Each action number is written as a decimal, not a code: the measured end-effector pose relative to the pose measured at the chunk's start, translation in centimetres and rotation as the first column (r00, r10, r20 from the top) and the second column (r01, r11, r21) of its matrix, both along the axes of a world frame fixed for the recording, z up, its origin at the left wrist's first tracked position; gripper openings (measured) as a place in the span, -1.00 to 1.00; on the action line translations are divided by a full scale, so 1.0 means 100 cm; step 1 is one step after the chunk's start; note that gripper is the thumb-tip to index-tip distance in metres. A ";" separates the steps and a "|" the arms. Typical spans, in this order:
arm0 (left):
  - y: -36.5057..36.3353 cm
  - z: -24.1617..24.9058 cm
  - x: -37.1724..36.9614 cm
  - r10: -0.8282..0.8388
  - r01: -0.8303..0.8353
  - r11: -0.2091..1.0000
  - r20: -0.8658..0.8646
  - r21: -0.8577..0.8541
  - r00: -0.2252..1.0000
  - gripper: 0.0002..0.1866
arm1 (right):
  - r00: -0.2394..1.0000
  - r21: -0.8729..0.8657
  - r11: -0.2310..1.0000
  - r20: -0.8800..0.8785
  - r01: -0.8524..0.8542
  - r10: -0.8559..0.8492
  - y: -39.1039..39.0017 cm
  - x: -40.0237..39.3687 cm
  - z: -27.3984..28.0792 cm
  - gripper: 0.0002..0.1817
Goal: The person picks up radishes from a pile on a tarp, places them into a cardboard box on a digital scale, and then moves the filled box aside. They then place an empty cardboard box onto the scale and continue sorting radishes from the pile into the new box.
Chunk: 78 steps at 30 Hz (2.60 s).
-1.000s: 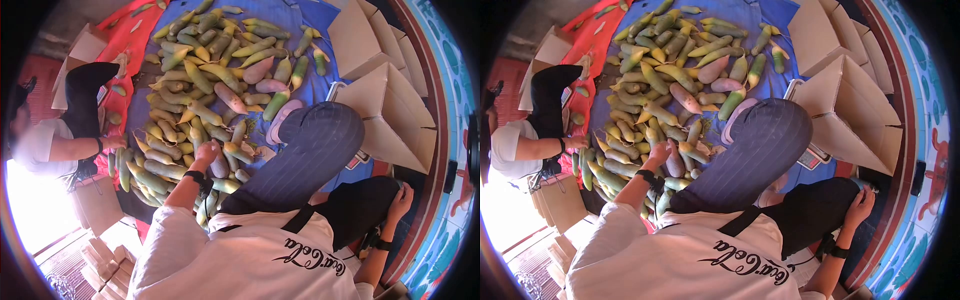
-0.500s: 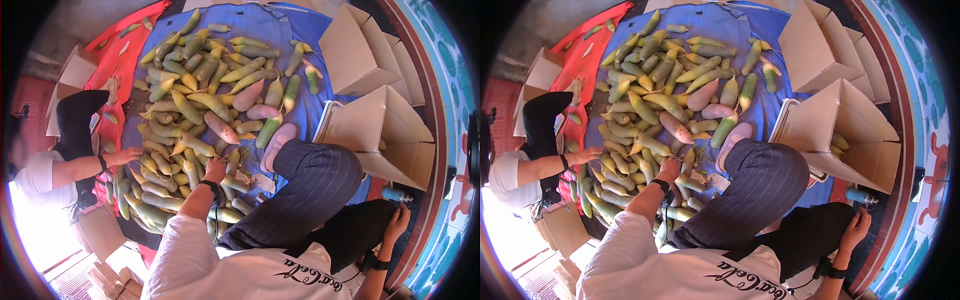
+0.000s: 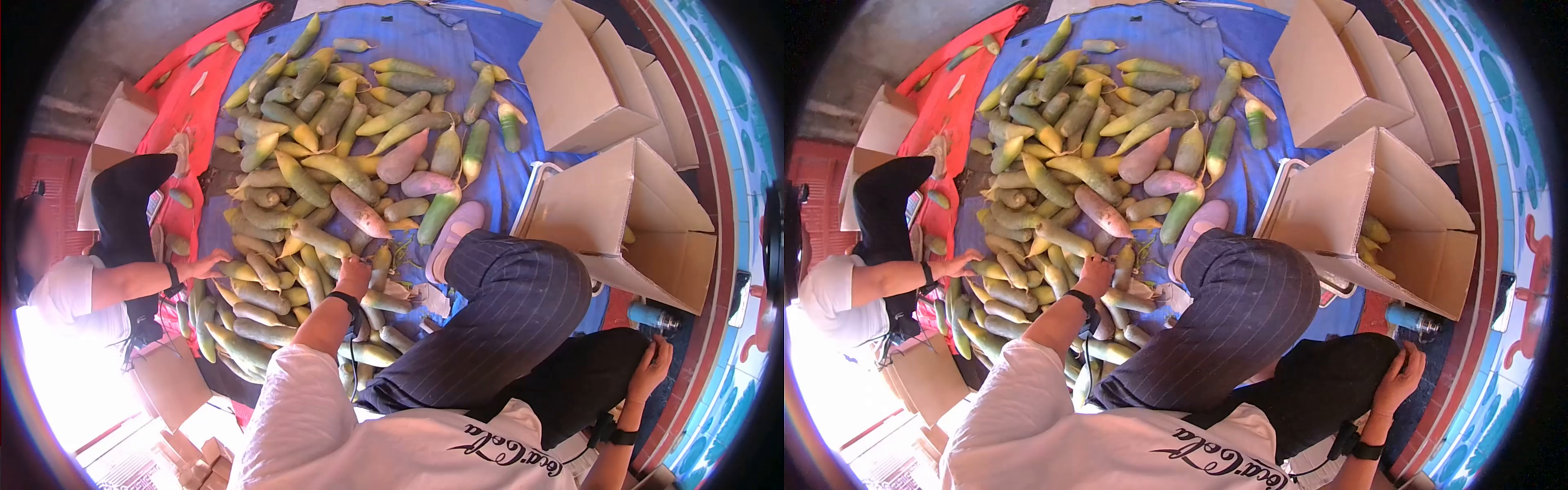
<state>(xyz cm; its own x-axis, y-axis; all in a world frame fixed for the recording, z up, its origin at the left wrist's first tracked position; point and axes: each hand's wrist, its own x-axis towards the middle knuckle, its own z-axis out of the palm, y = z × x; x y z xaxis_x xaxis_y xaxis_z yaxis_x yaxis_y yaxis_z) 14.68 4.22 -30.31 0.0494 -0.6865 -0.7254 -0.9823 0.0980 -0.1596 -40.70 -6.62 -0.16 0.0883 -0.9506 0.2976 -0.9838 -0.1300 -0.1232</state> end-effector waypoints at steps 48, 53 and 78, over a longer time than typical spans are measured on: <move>0.057 0.125 0.030 0.753 -0.989 0.137 -0.654 0.051 0.071 -0.44 | 0.996 -0.175 0.984 0.076 -0.027 0.041 0.011 -0.009 -0.008 -0.90; 0.046 0.198 0.024 0.552 -0.982 -0.091 -0.812 0.164 -0.187 -0.43 | 0.953 -0.072 0.994 0.285 -0.088 0.105 0.005 -0.002 -0.003 -0.89; 0.001 0.340 -0.024 -0.033 -0.838 0.052 -0.837 0.544 -0.545 -0.59 | 0.686 -0.356 0.635 -0.022 -0.686 0.728 -0.005 0.202 0.163 -0.41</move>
<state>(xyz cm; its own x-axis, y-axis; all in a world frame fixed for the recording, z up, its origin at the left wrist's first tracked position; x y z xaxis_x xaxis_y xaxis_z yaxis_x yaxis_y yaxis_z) 12.24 4.30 3.70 0.5298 -0.7612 -0.3741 0.4497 -0.1219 0.8848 -20.46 -7.07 16.10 0.6396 -0.4624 0.6141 -0.5552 -0.8304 -0.0469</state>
